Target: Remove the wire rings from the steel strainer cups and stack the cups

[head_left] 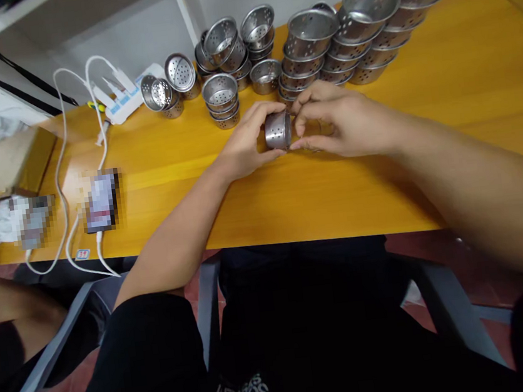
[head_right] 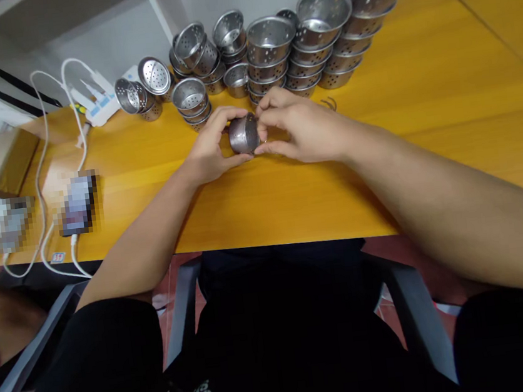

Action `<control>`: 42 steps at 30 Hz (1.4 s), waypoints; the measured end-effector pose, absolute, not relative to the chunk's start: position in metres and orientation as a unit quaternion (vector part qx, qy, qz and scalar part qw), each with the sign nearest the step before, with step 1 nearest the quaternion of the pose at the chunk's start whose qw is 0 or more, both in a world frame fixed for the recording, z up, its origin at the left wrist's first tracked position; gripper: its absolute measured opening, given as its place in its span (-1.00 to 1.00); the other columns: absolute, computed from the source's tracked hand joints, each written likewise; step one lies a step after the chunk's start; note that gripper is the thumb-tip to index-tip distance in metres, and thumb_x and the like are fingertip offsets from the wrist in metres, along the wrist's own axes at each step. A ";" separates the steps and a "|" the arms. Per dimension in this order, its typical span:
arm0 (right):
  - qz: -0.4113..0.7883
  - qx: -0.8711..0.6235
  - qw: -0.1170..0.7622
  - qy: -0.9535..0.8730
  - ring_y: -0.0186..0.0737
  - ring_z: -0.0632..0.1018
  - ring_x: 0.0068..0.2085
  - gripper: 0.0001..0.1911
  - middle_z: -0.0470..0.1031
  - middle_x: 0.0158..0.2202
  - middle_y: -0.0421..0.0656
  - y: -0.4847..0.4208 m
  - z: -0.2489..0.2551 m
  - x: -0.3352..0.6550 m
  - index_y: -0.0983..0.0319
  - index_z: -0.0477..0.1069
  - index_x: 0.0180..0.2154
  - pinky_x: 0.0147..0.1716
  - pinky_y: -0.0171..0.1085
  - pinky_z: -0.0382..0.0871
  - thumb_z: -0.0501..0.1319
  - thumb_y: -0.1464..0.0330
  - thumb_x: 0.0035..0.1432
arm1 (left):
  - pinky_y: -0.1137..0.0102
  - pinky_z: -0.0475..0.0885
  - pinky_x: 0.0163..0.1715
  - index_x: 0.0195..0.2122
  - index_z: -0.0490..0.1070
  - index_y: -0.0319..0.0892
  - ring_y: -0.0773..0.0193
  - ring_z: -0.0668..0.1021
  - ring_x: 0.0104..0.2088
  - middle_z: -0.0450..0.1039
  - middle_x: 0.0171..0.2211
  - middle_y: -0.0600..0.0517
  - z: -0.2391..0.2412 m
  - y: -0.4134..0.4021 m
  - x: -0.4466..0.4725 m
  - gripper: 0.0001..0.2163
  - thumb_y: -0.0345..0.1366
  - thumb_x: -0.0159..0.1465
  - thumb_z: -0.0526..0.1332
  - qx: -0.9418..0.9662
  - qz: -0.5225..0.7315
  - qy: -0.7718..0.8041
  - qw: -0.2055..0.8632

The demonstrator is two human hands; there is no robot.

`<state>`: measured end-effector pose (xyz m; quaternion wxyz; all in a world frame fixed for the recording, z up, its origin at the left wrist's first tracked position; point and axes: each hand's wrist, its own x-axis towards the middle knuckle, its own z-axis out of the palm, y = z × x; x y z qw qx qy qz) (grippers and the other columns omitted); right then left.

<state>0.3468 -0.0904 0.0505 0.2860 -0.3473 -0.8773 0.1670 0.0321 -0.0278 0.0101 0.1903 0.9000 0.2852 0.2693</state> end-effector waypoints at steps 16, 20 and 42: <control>0.145 -0.386 0.205 -0.888 0.37 0.75 0.18 -0.27 0.69 0.14 0.09 -0.071 0.050 0.385 -0.05 0.68 0.01 0.36 0.49 0.74 0.20 -0.51 0.61 | -0.26 0.70 0.51 0.66 0.44 0.24 -0.36 0.72 0.55 0.69 0.45 -0.12 0.040 -0.025 -0.005 -0.02 0.79 0.48 0.20 0.823 0.426 0.319 0.200; 0.147 -0.395 0.166 -0.891 0.31 0.72 0.15 -0.47 0.66 0.15 0.07 -0.061 0.036 0.386 -0.08 0.67 0.04 0.31 0.41 0.74 0.28 -0.34 0.64 | -0.28 0.46 0.81 0.81 0.26 0.45 -0.15 0.31 0.91 0.67 0.61 0.04 0.049 -0.005 -0.010 -0.07 0.67 0.55 0.24 0.818 0.414 0.378 0.128; 0.166 -0.398 0.181 -0.884 0.45 0.72 0.30 -0.49 0.74 0.23 0.06 -0.061 0.030 0.384 -0.16 0.79 0.17 0.47 0.51 0.65 0.34 -0.30 0.60 | -0.17 0.55 0.81 0.46 0.56 0.23 -0.28 0.66 0.65 0.71 0.51 -0.10 0.016 0.056 -0.014 -0.19 0.21 0.23 0.72 0.696 0.530 0.451 0.177</control>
